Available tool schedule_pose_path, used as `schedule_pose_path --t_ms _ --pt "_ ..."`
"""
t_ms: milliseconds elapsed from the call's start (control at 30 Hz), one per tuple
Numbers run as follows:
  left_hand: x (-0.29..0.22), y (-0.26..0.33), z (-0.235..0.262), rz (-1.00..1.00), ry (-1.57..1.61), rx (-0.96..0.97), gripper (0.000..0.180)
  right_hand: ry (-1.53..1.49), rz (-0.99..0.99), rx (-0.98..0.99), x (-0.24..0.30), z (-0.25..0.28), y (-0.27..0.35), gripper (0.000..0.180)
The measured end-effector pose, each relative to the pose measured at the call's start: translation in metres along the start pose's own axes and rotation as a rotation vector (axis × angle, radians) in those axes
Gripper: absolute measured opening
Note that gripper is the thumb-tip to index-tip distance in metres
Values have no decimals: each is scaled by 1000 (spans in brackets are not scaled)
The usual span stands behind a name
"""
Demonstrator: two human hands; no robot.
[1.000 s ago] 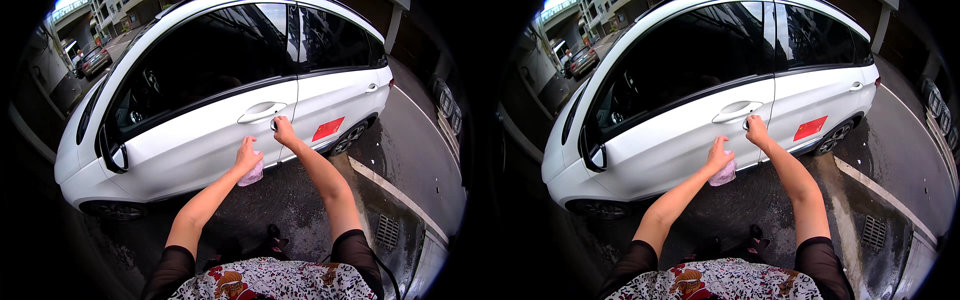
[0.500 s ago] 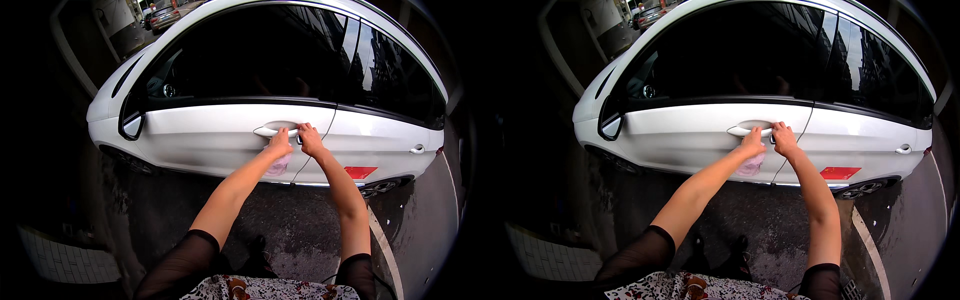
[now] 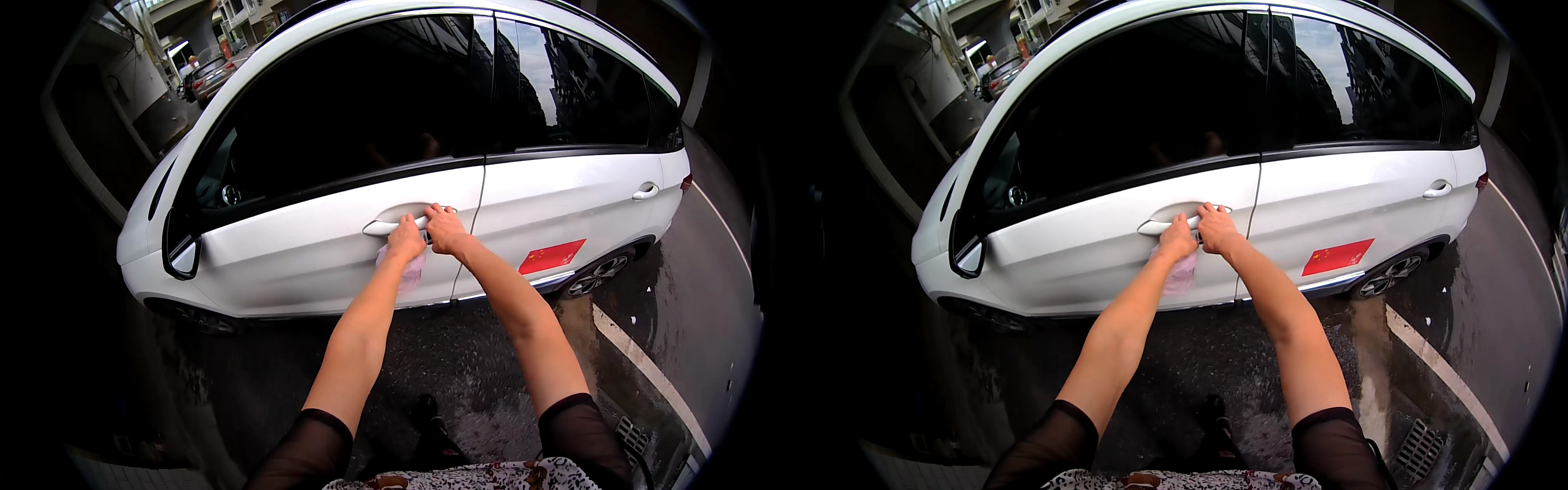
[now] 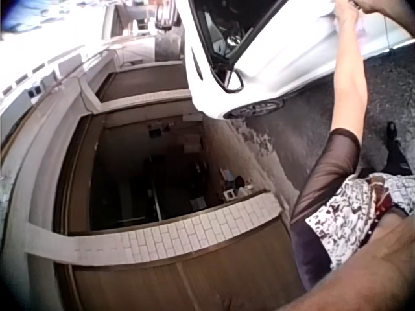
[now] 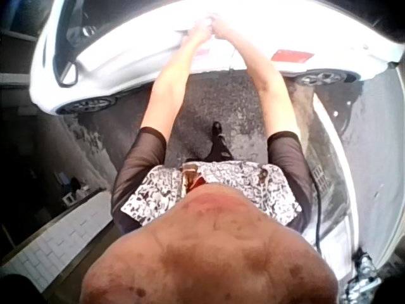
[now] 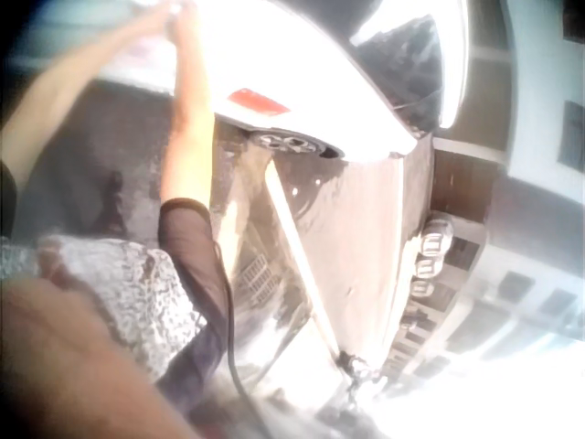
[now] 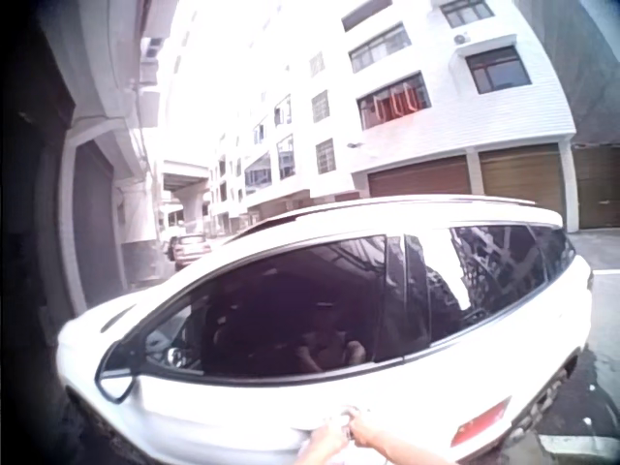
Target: The person wrings out a cloth in a basin of water, retrieves a car key from a blue bag in a garage, and then wipes down the exterior door handle and window frame of a white car.
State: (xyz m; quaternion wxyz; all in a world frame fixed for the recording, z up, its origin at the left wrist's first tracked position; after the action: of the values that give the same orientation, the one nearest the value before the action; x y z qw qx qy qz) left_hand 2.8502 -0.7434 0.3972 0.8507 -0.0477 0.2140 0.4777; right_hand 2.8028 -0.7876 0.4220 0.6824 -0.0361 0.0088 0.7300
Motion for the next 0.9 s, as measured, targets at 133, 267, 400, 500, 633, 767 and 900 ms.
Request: schedule_pose_path --t_ms 133,267,400,500,633,767,900 --pt "-1 16 9 -45 13 -34 53 29 54 -33 13 9 4 21" --pt "2 57 9 -124 36 -48 51 76 86 -28 46 16 37 23" --pt "7 119 9 -235 54 -67 49 32 10 -18 92 29 90 26" --pt "27 175 11 -288 92 -52 46 -105 99 -433 152 50 161 35" --pt "50 241 27 -274 115 -37 43 -721 -22 -39 225 -13 285 37" --pt "73 293 27 -297 161 -63 38 -819 -433 479 262 -169 467 38" --pt "100 344 46 -293 167 -109 32 -857 -221 908 346 -213 552 40"
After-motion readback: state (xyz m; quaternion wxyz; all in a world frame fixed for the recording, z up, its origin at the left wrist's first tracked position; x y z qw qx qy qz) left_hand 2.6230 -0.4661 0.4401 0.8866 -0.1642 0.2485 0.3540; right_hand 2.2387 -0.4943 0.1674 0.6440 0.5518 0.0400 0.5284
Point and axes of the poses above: each hand's wrist, its own y-axis away from the middle knuckle, its own z-axis out of the back of the hand, x = y × z, the point moved 10 cm from there along -y, towards the middle knuckle, and after that the axes turned 9 degrees about z, right-handed, at the moved point
